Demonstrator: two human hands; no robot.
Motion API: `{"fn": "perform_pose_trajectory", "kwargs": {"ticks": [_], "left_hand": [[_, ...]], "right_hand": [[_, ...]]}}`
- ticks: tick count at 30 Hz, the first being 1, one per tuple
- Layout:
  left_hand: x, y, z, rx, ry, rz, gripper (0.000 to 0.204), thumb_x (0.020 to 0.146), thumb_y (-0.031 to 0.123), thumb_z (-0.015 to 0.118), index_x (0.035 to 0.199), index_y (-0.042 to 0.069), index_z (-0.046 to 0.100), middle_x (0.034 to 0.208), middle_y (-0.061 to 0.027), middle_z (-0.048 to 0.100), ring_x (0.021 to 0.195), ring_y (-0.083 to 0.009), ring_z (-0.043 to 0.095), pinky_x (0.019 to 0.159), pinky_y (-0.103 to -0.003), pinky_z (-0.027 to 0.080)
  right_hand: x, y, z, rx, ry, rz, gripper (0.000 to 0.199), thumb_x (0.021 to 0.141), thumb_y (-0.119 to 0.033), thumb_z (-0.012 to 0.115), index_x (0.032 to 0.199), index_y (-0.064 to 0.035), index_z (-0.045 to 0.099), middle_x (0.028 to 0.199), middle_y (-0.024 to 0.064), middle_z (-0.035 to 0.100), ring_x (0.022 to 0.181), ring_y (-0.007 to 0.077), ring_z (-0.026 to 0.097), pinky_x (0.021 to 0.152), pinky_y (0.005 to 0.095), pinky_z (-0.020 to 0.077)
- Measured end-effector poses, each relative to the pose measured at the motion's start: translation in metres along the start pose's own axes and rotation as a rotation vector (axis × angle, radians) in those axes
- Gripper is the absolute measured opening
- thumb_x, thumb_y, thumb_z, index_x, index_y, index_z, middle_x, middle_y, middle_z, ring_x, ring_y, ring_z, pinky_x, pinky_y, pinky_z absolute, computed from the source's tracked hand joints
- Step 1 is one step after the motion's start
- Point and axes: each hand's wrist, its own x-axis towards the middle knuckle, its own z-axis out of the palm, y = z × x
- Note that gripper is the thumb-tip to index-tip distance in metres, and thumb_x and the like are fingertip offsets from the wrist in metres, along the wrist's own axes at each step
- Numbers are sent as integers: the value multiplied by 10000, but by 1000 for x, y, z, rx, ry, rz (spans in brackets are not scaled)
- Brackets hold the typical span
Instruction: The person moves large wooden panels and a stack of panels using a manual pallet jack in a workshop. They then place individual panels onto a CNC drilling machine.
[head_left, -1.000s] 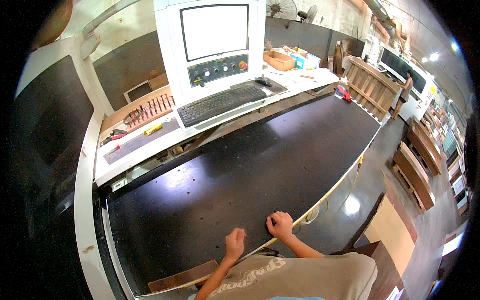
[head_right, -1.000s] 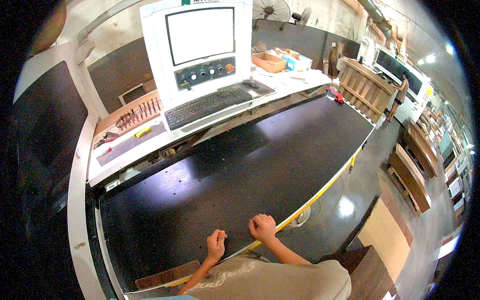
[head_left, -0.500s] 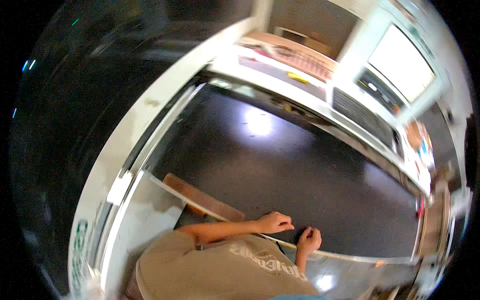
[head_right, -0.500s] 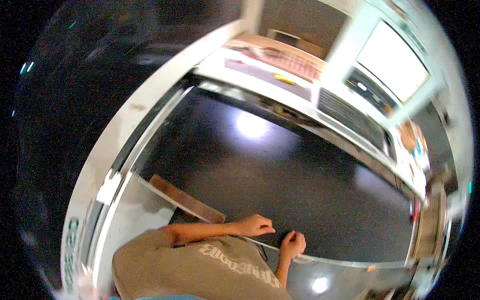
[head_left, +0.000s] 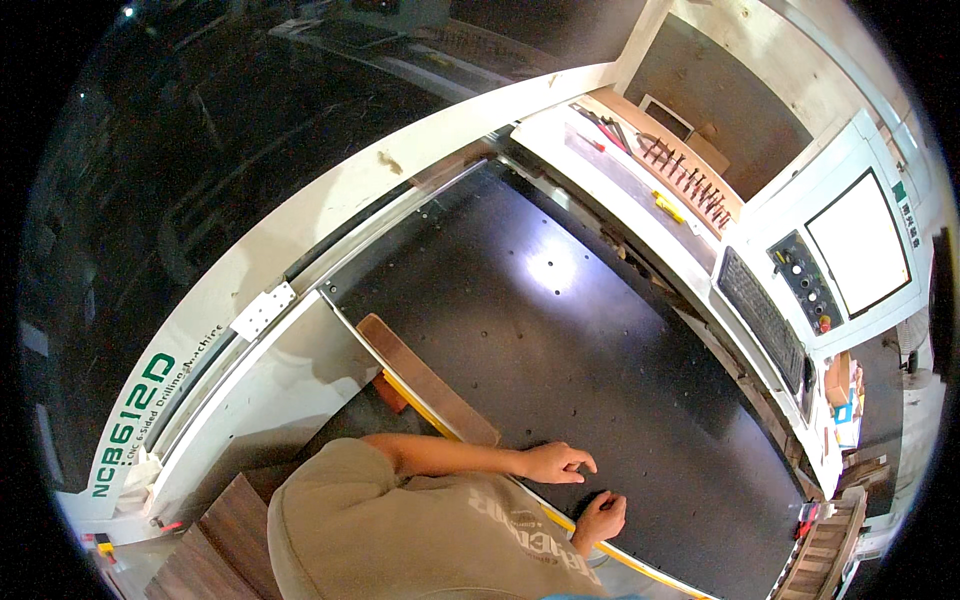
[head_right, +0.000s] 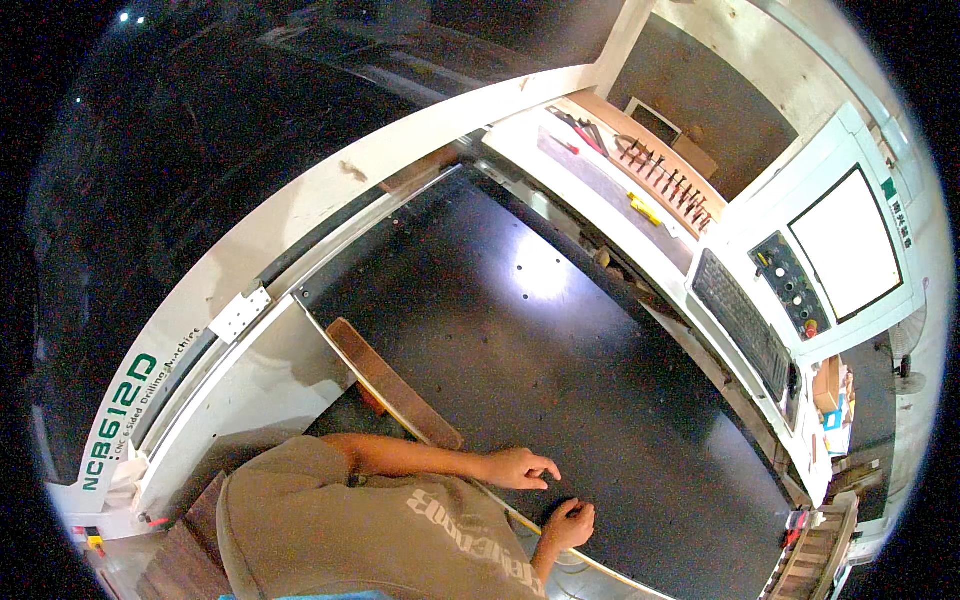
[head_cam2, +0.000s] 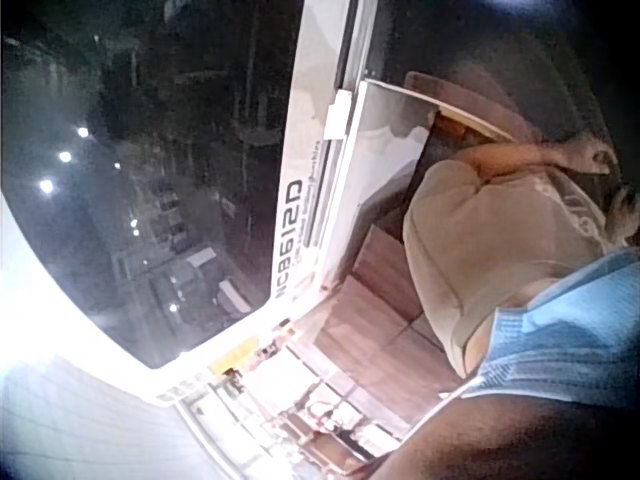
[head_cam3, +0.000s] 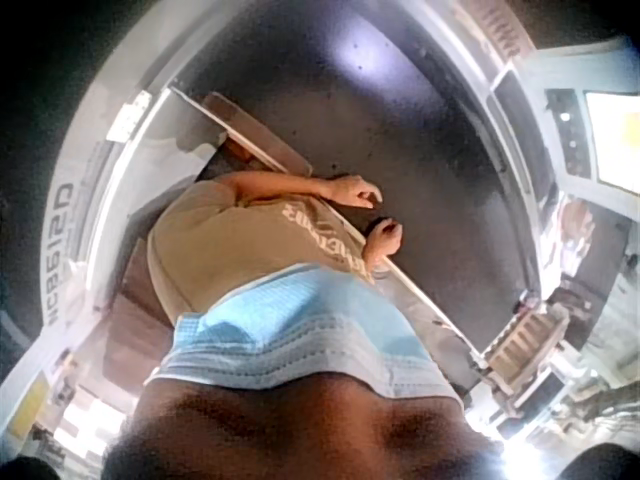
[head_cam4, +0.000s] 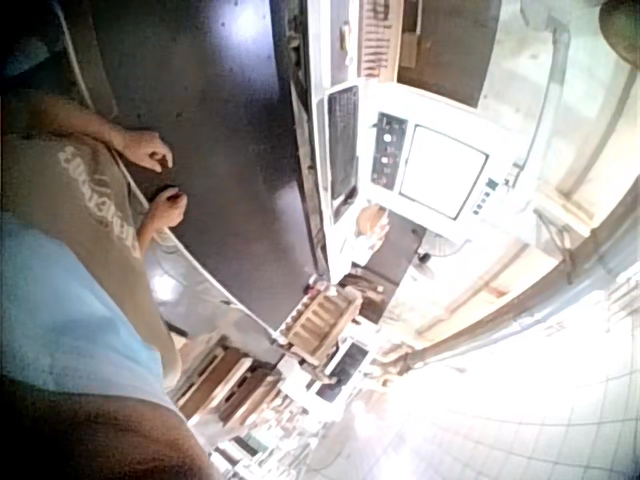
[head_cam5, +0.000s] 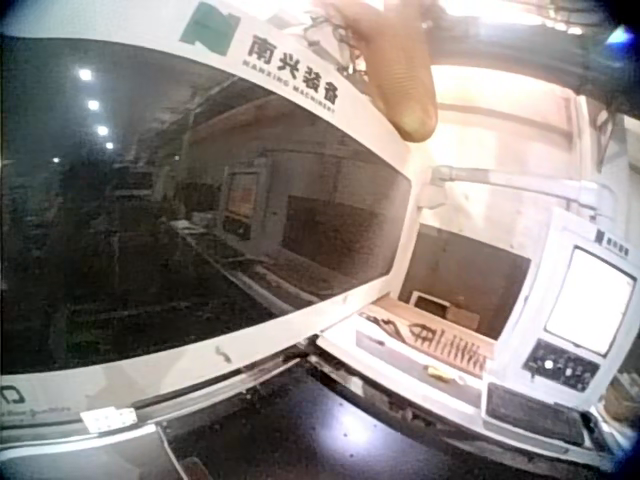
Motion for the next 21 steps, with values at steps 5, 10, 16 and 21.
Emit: {"fn": "perform_pose_trajectory", "kwargs": {"ticks": [5,10,16,21], "left_hand": [[-1,-6,4,4,2,46,340,936,101,761,1268,68,695,850,-80,679,689,-175,622,628,-365,491],[-2,-1,-5,-99,23,8,420,935,44,750,1345,101,676,1324,-90,629,967,-193,657,800,-341,586],[8,-4,-97,273,352,96,378,916,163,779,1272,68,696,1317,-132,685,1267,-317,638,1107,-466,489],[12,-51,-284,724,1054,50,378,888,181,773,1229,41,688,1279,-178,683,1266,-398,609,1120,-505,448]], "right_hand": [[-2,1,5,34,48,-35,266,958,-233,695,795,-58,579,724,150,630,657,399,635,595,511,468],[0,3,7,43,-3,-5,265,954,-248,703,797,-71,584,726,130,642,664,378,648,611,490,488],[51,-20,13,419,-184,112,165,974,-208,746,955,-58,681,754,87,683,670,221,663,647,389,528],[123,-110,36,649,-427,44,311,968,-224,783,1157,-7,665,876,113,707,780,200,670,743,363,551]]}}
